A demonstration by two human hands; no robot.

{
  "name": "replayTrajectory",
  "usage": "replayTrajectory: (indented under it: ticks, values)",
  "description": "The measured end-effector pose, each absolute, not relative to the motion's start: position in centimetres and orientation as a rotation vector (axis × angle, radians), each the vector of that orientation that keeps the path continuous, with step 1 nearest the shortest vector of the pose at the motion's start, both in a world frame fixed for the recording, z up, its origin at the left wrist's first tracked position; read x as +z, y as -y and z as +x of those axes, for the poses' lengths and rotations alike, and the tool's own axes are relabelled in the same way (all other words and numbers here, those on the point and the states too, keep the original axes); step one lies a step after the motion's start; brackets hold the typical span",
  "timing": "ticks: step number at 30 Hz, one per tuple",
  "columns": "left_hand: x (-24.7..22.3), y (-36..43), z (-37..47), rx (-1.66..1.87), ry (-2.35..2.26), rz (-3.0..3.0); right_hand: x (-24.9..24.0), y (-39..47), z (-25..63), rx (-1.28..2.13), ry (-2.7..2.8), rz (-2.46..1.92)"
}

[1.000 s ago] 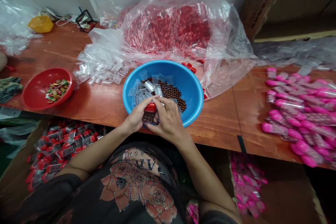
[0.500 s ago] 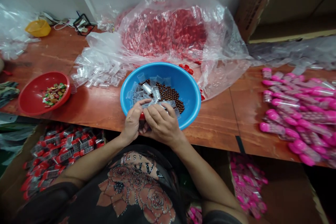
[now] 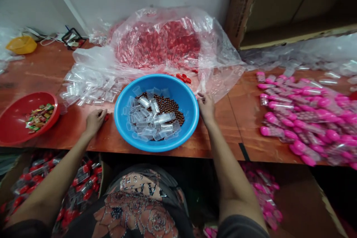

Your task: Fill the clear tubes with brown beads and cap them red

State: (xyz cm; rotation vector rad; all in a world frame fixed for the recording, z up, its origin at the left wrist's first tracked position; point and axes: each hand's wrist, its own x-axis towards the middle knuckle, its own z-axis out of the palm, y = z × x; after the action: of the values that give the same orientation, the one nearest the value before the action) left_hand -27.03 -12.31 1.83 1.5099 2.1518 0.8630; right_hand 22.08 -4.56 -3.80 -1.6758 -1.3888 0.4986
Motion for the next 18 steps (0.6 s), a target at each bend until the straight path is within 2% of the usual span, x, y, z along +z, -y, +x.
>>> replayTrajectory:
  ticks: [4,6,9,12,14,18]
  values:
    - [4.4,9.9,-25.5,0.986,-2.272,1.845,-5.3,2.8,22.2,0.517,1.456,-1.651]
    - [6.3,8.2,-22.3,1.021,-2.127,2.040,-5.3,1.6,21.8,0.515,1.487,-1.650]
    - [7.5,5.8,-15.0,0.688,-1.668,2.157,-5.4,-0.8,21.2,0.494,1.527,-1.669]
    - [6.2,3.7,-7.7,0.183,-1.614,2.167,-5.5,-3.0,20.6,0.439,1.572,-1.700]
    - [4.8,2.4,-4.3,0.081,-1.691,2.155,-5.7,-4.1,20.3,0.398,1.623,-1.708]
    - [3.2,0.5,-1.5,0.114,-1.756,2.163,-6.0,-5.8,19.9,0.332,1.783,-1.709]
